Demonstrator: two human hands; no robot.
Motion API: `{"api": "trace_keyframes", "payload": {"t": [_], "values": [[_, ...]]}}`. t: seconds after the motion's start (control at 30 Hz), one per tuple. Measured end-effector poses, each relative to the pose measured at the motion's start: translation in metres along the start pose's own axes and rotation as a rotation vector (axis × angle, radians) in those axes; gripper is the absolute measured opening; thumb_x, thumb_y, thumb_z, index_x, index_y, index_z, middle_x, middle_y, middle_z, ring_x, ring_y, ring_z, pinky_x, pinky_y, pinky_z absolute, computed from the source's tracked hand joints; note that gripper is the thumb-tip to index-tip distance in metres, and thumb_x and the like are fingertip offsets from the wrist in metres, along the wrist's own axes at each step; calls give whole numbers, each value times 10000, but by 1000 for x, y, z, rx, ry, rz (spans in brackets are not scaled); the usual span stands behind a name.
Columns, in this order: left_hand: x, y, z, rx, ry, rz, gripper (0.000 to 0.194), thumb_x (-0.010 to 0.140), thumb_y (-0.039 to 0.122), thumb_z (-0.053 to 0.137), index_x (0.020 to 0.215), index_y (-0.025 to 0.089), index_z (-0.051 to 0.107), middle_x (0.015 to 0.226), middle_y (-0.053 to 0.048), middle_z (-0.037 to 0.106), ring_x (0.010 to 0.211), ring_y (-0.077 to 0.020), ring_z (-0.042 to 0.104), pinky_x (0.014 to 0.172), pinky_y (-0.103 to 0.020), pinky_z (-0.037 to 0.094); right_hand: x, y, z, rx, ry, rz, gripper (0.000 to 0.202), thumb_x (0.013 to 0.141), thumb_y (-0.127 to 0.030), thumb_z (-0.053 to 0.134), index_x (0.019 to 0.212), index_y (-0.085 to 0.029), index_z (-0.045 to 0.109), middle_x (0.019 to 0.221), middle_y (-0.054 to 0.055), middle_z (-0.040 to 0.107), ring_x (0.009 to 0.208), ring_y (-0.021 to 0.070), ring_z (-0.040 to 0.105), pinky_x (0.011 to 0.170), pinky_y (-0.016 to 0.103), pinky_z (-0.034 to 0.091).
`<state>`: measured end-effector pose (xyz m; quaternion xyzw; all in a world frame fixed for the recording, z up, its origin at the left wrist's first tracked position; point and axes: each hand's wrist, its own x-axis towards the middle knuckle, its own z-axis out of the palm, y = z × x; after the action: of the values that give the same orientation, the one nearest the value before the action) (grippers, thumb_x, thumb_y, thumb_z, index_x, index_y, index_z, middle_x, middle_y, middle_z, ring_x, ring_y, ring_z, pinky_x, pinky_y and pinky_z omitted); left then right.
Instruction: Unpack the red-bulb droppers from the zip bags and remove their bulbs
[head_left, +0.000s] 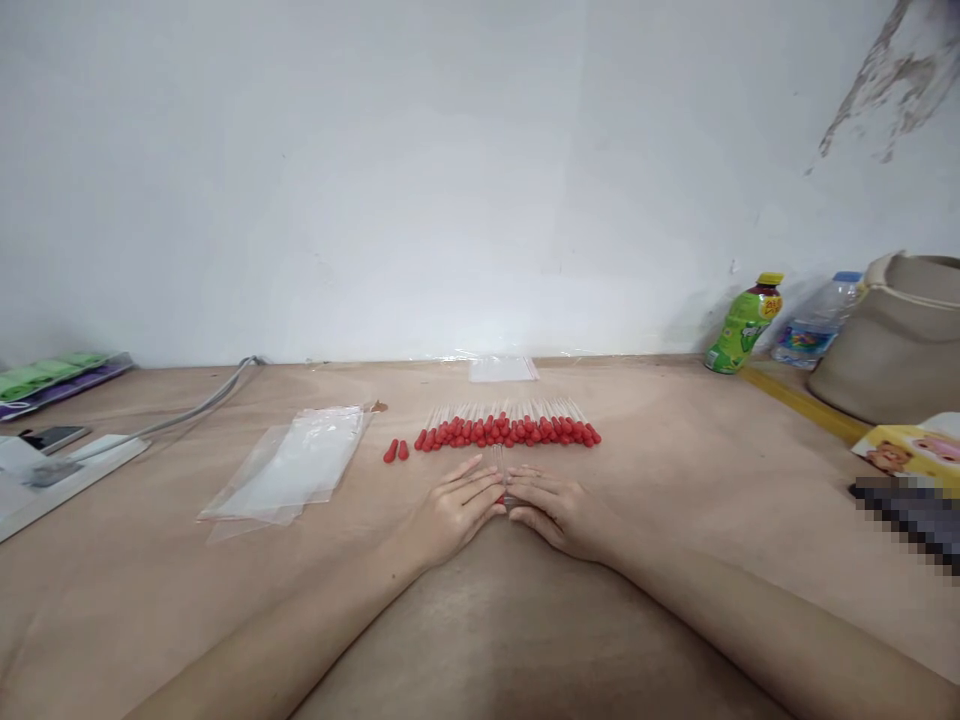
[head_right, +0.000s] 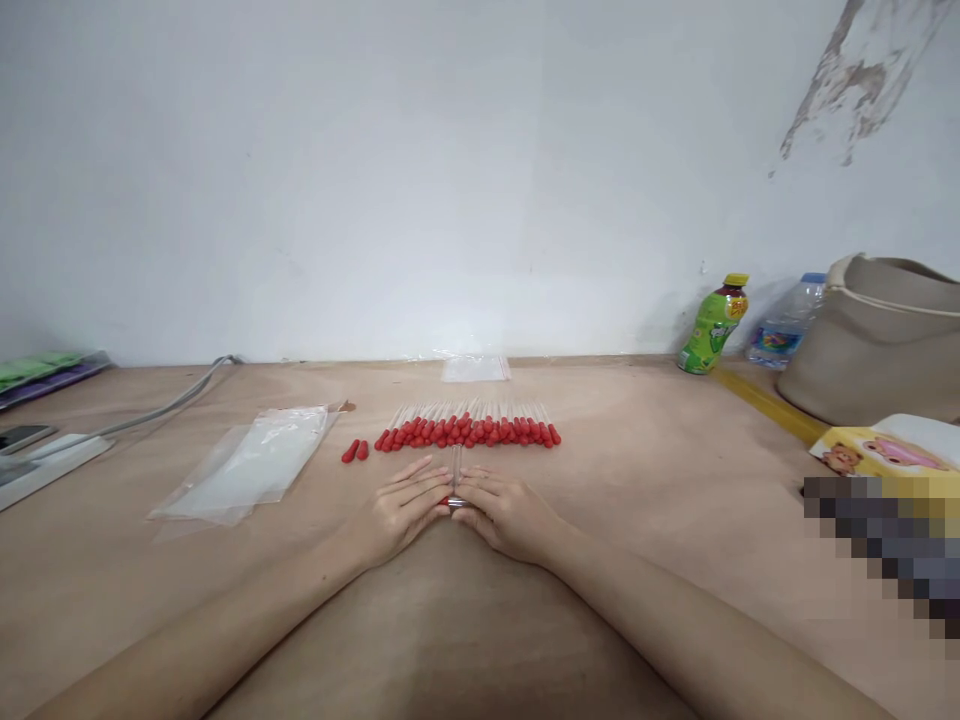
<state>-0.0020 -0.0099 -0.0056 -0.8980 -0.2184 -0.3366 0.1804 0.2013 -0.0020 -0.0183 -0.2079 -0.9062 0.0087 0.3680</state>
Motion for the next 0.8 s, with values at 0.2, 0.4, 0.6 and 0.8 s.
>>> {"api": "trace_keyframes", "payload": {"t": [0.2,0.4,0.6,0.8], "values": [[2,-1,-2,86,-17,82,216,843,210,507,1022,95,544,994,-100,655,983,-183,592,963,-405,433,2,0,0,5,-29,-23,198,875,-186,399,973,-157,569,947,65,656,939,138,597,934,308,444],[3,-2,-2,113,-83,99,148,862,211,467,878,98,561,874,-81,665,922,-169,610,979,-396,423,1,-1,-2,-41,-6,-75,167,872,-162,399,919,-150,559,867,57,656,907,138,603,929,305,452],[4,-1,-4,67,-100,88,145,870,204,446,845,111,555,796,-50,662,908,-164,614,999,-401,400,1,-2,-5,-137,7,-135,147,853,-136,429,918,-134,561,899,66,653,914,145,600,930,298,459],[3,0,-5,-9,-114,62,123,866,178,445,840,116,548,764,-36,655,896,-151,616,1015,-396,379,-1,-1,-4,-156,40,-173,167,848,-140,448,964,-130,569,963,83,654,959,150,589,939,311,460]]}}
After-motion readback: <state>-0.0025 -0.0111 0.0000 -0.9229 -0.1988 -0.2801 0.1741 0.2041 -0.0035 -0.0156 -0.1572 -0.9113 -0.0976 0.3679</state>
